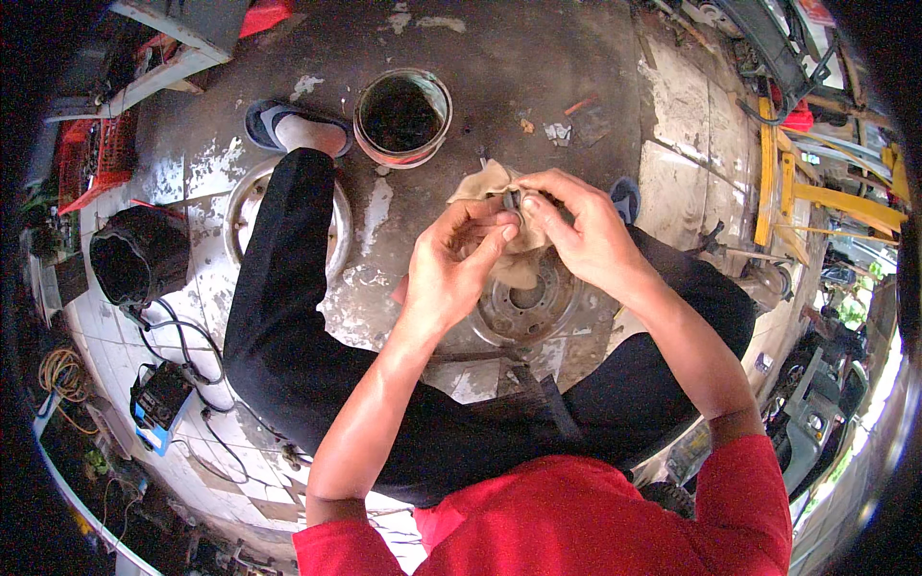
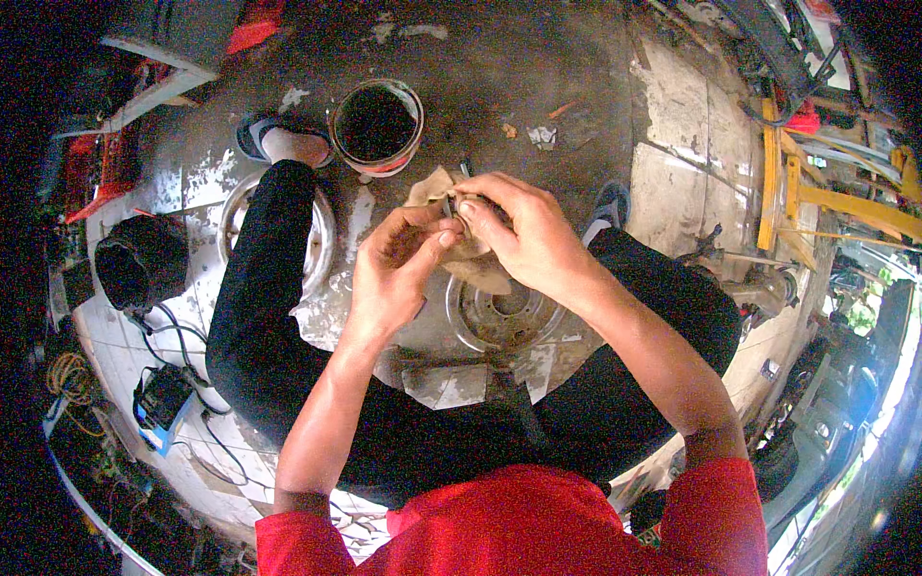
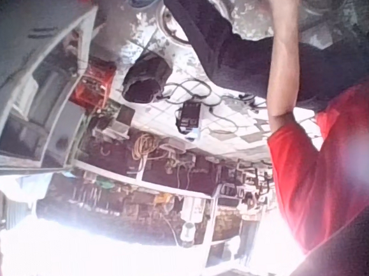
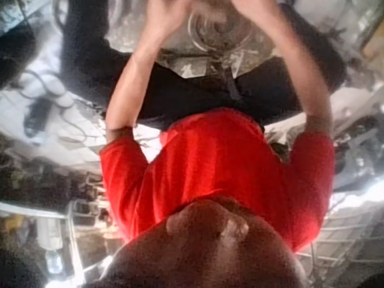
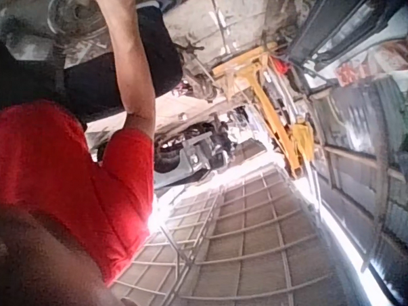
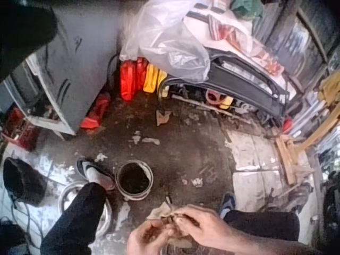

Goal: The person sits on the floor and cleans a metal wheel hub using a rag and a liquid from a can. They wipe the hub's surface and inner holes, then handle small metal parts, wiping them before placing them back on the hub.

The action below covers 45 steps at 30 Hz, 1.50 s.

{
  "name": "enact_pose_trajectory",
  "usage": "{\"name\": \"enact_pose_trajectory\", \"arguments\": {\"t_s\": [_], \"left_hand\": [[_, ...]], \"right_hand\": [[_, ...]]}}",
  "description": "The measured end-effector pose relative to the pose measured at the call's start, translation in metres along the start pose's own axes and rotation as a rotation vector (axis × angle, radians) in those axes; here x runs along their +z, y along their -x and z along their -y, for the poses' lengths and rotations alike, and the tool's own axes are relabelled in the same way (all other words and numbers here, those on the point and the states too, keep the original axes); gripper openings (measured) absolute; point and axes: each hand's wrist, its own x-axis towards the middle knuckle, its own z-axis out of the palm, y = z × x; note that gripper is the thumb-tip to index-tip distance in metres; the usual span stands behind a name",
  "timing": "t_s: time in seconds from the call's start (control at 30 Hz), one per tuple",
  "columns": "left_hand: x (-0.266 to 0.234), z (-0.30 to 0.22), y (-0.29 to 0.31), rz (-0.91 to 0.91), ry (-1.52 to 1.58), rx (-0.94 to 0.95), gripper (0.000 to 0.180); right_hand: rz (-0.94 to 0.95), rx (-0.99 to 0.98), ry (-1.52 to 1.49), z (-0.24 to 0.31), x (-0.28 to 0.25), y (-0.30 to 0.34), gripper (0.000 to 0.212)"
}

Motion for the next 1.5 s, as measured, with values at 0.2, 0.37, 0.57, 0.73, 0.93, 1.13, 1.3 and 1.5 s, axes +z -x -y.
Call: {"name": "enact_pose_trajectory", "arguments": {"t_s": [0.2, 0.37, 0.57, 0.73, 0.93, 1.13, 1.3, 1.5], "left_hand": [[-0.008, 0.0, -0.014, -0.124, -0.598, 0.397, 0.045], [-0.019, 0.001, -0.017, -0.043, -0.484, 0.156, 0.032], [-0.009, -0.03, -0.003, 0.048, -0.178, 0.374, 0.028], [-0.009, -0.035, -0.003, 0.086, -0.386, 0.514, 0.036], [0.004, -0.026, 0.004, -0.052, 0.044, 0.296, 0.014], [0.008, -0.027, 0.016, -0.043, 0.559, -0.153, 0.019], [-0.001, -0.027, 0.02, 0.001, 0.066, 0.242, 0.029], [-0.003, -0.042, 0.018, -0.069, -0.528, 0.578, 0.035]], "right_hand": [[0.021, 0.113, -0.363, 0.01, -0.004, 0.004, 0.023], [0.054, 0.175, -0.623, 0.004, -0.009, 0.002, 0.025], [0.092, 0.15, -0.567, 0.004, -0.013, 0.003, 0.021], [0.116, 0.156, -0.601, 0.017, -0.005, 0.009, 0.018], [-0.012, 0.051, -0.473, 0.019, 0.007, 0.015, 0.019], [-0.1, -0.201, -0.027, 0.032, 0.002, 0.008, 0.022], [-0.056, -0.187, 0.015, 0.035, 0.001, 0.01, 0.017], [0.015, 0.119, -0.264, 0.045, -0.001, 0.008, 0.011]]}}
